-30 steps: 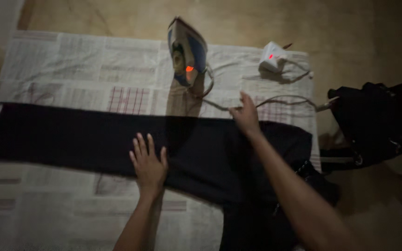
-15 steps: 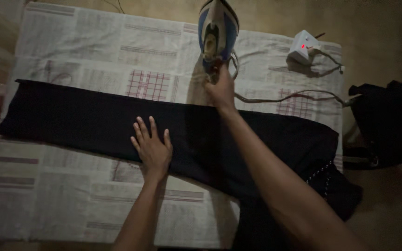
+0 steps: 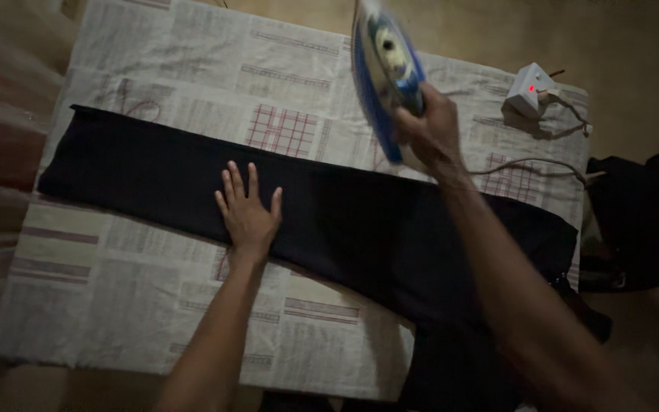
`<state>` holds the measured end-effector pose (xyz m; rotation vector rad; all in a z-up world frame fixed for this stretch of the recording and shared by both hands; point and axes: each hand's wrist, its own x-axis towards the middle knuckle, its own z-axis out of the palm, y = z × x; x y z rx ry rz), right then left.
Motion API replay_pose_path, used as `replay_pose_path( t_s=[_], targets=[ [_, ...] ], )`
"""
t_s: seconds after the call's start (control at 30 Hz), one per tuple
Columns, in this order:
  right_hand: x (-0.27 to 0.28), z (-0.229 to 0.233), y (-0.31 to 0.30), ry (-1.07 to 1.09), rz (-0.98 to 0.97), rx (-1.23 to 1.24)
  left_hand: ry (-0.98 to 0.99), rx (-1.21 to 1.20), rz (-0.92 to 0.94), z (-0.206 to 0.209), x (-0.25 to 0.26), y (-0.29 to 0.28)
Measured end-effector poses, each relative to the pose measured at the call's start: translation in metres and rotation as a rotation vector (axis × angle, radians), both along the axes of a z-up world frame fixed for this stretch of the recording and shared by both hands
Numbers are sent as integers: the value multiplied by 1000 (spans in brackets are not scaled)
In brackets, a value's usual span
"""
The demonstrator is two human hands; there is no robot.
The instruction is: The person irons a pair of black trousers laid out on a patterned cloth on the floor. They use a blue and white electric iron to smooth the fabric, moving it back and forth along the legs. The person adjusts the trousers with their left hand while ironing with their right, and briefly folds the garment before continuing to iron the folded section.
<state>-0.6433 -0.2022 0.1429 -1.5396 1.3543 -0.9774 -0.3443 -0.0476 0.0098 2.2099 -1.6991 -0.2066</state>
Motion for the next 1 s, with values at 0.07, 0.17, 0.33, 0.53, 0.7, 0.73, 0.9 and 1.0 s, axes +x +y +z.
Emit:
replay_pose_path(
  t_s=[0.07, 0.17, 0.33, 0.53, 0.7, 0.73, 0.9, 1.0],
  targets=[
    [0, 28, 24, 240, 99, 148, 15, 13, 6, 1, 12, -1],
    [22, 40, 63, 353, 122, 402, 9, 10, 2, 0, 29, 4],
    [67, 27, 123, 455, 106, 702, -1, -13, -6, 3, 44, 15],
    [111, -4, 160, 294, 111, 661, 21, -50, 15, -1, 80, 4],
    [156, -4, 152, 322, 110, 627, 34, -38, 30, -6, 117, -14],
    [166, -2, 149, 366, 115, 630, 19, -31, 35, -6, 124, -15],
    [208, -10, 127, 498, 64, 627, 44, -54, 39, -8, 147, -24],
    [226, -30, 109, 567, 60, 507, 8, -29, 47, -6, 158, -28]
  ],
)
